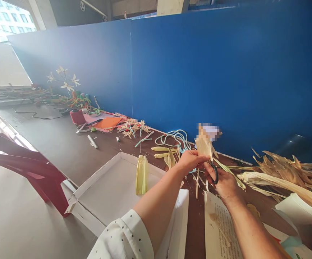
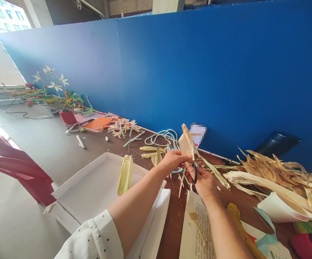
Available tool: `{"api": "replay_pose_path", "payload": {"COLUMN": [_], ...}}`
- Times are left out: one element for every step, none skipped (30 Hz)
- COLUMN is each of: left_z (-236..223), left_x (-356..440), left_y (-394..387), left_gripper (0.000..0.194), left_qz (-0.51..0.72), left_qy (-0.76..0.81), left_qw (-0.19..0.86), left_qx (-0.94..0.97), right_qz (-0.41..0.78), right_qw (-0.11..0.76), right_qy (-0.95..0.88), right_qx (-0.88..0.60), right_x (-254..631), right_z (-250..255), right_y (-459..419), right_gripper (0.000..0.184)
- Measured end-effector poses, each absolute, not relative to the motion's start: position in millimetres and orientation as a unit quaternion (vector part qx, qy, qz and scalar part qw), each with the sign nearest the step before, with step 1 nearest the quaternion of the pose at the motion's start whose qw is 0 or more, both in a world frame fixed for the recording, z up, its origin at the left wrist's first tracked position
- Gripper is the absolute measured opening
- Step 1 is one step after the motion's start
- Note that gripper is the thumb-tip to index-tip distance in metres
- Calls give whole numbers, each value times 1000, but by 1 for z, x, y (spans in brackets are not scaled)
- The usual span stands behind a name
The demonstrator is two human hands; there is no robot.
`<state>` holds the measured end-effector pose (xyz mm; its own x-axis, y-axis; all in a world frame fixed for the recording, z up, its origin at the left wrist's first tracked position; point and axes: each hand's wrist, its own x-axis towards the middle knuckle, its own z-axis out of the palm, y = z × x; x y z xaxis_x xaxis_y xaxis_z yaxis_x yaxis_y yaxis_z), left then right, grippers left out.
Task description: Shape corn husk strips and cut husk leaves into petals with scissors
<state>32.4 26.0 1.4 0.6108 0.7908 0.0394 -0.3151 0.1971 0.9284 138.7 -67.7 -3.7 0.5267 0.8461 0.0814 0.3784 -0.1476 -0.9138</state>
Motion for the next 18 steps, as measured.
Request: {"api": "replay_pose_path", "payload": {"left_z": [2,3,4,6,8,9,11,12,13,14,14,14,14,14,14,15,16,17], "left_x": [32,32,31,30,29,28,28,27,26,26,26,26,26,25,25,24,24,23], "left_y": [26,25,24,23,22,21,21,20,19,19,19,19,20,20,20,19,19,19], "left_gripper": [32,32,30,29,27,26,24,23,23,22,22,22,22,23,23,23,23,22], "left_qz": [374,372,370,368,366,363,360,357,354,352,350,349,348,348,348,349,351,355], "left_qy": [236,240,242,245,249,255,260,266,270,274,276,279,281,285,287,288,288,287], "left_qw": [737,737,738,738,737,737,736,735,735,735,735,734,733,730,727,726,726,728], "left_qx": [511,510,510,510,510,511,511,511,511,510,510,511,513,515,517,518,516,513], "right_qz": [235,236,238,241,244,246,248,250,252,253,254,255,257,257,258,259,259,257], "right_qw": [496,497,499,502,506,511,513,514,513,511,512,512,512,513,512,511,510,511], "right_qy": [-427,-427,-424,-420,-415,-411,-408,-407,-408,-410,-410,-411,-413,-415,-416,-417,-417,-417], "right_qx": [-719,-718,-717,-717,-716,-714,-713,-712,-712,-712,-711,-710,-708,-706,-706,-706,-706,-706], "right_x": [138,138,138,137,137,137,137,137,137,138,139,140,141,142,143,143,143,143], "right_z": [-4,-4,-4,-4,-4,-4,-3,-4,-4,-4,-5,-6,-7,-8,-9,-9,-9,-9], "right_y": [-67,-67,-67,-67,-67,-67,-67,-67,-67,-67,-67,-67,-66,-66,-66,-65,-65,-65], "right_gripper": [42,42,43,43,43,43,43,43,42,42,41,41,41,40,40,40,41,41]}}
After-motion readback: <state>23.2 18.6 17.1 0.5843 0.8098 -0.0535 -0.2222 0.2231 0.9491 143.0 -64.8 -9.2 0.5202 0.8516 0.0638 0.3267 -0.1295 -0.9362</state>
